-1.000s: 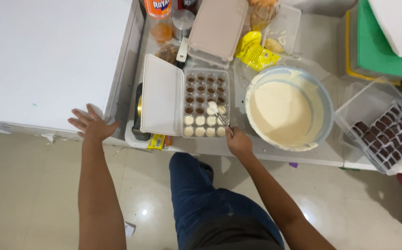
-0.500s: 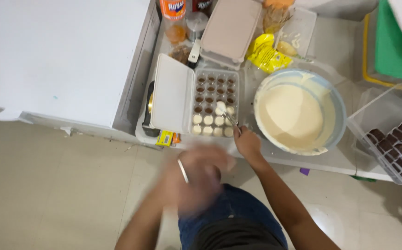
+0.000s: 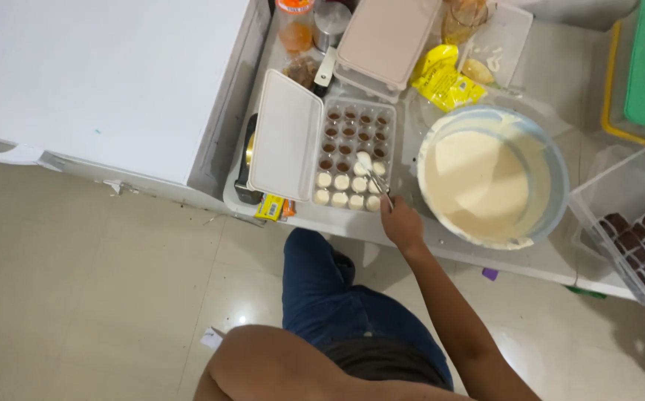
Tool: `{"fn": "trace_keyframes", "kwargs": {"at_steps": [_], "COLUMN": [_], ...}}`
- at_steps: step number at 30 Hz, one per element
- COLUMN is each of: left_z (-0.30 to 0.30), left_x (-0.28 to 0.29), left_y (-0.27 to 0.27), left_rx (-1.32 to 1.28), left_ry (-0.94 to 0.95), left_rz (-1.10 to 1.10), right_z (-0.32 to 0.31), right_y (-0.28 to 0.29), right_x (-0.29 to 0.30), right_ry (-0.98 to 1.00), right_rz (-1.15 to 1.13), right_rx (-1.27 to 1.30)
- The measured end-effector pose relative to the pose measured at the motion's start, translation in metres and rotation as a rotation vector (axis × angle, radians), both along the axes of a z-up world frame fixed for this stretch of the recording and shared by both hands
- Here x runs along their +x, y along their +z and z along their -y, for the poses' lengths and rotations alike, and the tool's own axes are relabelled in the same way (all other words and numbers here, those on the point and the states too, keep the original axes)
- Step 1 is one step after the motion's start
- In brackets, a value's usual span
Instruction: Scoop cream mixture from a large bowl into small molds using a small scoop.
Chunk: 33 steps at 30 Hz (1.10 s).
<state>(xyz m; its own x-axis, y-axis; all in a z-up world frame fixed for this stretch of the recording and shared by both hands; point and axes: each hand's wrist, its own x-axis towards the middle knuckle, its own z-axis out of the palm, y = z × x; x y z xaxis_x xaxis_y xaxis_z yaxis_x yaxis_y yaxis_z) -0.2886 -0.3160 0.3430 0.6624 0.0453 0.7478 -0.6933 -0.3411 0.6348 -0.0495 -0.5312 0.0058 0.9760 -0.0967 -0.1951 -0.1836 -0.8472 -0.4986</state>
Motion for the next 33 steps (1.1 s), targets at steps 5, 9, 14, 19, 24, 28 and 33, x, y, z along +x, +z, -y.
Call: {"fn": "trace_keyframes", "kwargs": {"at_steps": [5,9,14,19,24,28,33], "left_z": [-0.029,-0.041,-0.105,-0.217,-0.301,-0.313,-0.318], "left_x": [0.019,0.073,0.166,0.248,0.282,0.277,0.274], "left_y": [-0.073,-0.093,-0.123,-0.206,-0.308,-0.332,-0.348], "left_rx": [-0.078,-0.16,-0.223,0.281,0.597,0.67,0.627], "left_ry": [0.246,0.367,0.503,0.691,0.789,0.751,0.733], "left_rz": [0.108,0.192,0.268,-0.465,-1.041,-1.408,-1.417], "right_z": [-0.002,0.01,0.004,0.024,0.018,0.018,0.019], "right_y": [0.002,0.004,0.033,-0.009,-0.004,0.001,0.006], "right_x": [0.005,0.003,0.002,0.001,-0.001,0.0,0.003], "right_ry": [-0.023,0.007,-0.066,-0.027,-0.043,-0.111,-0.178], "right_rz": [-0.058,-0.051,-0.175,-0.067,-0.07,-0.153,-0.258], "right_rx": [-0.044,-0.009,-0.011,0.199,0.139,0.255,0.458]}}
